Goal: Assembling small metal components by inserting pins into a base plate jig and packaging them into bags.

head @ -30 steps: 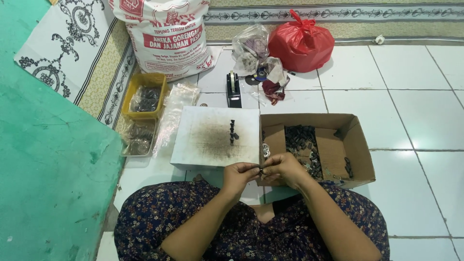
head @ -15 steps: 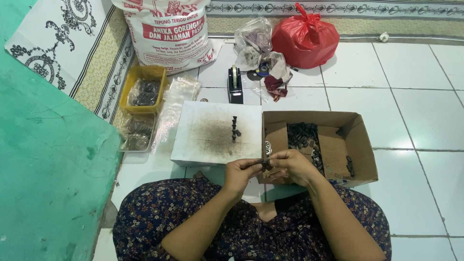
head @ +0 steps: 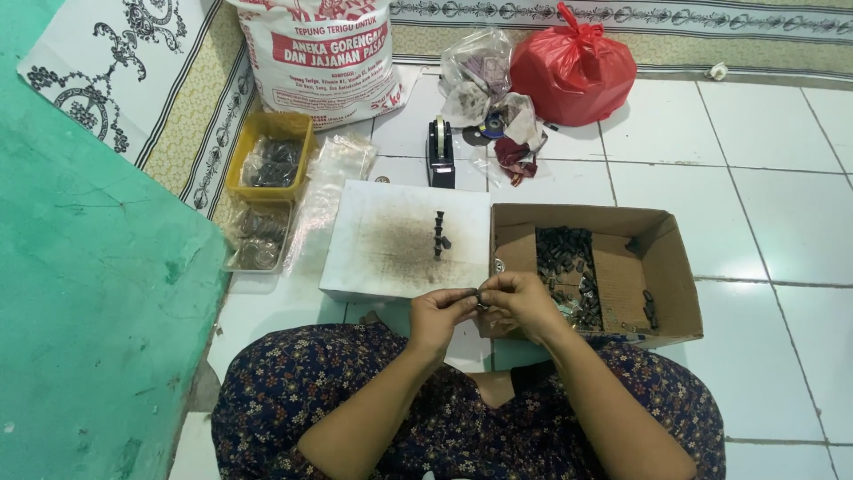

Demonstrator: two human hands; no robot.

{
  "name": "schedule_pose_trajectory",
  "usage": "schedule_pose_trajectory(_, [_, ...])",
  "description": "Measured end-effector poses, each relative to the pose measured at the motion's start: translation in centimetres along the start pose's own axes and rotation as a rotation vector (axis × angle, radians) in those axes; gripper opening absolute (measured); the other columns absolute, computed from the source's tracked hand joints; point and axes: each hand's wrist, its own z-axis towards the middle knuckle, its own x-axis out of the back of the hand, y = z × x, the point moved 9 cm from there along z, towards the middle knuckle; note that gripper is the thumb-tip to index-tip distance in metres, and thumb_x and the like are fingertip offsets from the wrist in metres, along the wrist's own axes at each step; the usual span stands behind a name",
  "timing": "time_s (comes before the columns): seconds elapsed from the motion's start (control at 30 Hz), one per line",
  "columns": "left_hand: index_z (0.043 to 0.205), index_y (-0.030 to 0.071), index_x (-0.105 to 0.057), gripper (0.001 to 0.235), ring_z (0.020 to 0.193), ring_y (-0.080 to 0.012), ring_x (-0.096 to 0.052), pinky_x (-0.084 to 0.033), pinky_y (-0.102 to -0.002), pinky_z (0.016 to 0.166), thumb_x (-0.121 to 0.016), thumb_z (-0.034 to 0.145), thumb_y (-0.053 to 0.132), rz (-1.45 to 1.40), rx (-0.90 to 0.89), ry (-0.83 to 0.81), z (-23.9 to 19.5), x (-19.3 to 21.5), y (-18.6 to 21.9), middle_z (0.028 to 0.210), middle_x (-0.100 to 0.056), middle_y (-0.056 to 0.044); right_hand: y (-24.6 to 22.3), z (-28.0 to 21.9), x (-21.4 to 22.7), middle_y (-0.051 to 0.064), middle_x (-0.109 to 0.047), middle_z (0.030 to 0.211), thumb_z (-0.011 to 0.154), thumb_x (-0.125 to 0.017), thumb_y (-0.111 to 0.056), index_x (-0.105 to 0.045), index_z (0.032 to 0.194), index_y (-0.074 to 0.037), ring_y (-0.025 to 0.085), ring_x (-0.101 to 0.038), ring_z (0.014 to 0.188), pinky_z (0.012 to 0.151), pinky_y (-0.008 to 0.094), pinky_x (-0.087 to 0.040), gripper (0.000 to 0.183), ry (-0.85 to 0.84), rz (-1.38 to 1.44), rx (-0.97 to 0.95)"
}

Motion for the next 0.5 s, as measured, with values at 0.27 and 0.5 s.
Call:
schedule_pose_trajectory(0.27, [0.110, -0.012, -0.073, 0.028, 0.093, -0.0307, -0.075, -0.065, -0.040, 0.081, -0.081, 0.085, -0.002, 0.093, -0.013, 0.050, 1.5, 1.0, 2.3, 0.104, -0.074, -0.031, -2.7, 0.3, -2.2, 0.014, -0.071, 0.081, 0.087, -0.078, -0.008, -0.079, 0.098, 0.001, 0.020, -0.064, 0.080, 0.065, 0.035, -0.057, 0.013, 0.021, -0.163, 0.121])
schedule_pose_trajectory(0.5, [0.112, -0.005, -0.075, 0.025, 0.095, -0.0384, -0.075, -0.066, -0.040, 0.080, -0.078, 0.089, 0.005, 0.316, -0.126, 0.120, 4.6, 4.2, 8.7, 0.106, -0.073, -0.031, -5.9, 6.0, -6.0, 0.008, -0.074, 0.089, 0.082, -0.087, -0.020, -0.082, 0.102, -0.011, 0.021, -0.070, 0.094, 0.079, 0.037, -0.059, 0.023, 0.091, -0.376, 0.424])
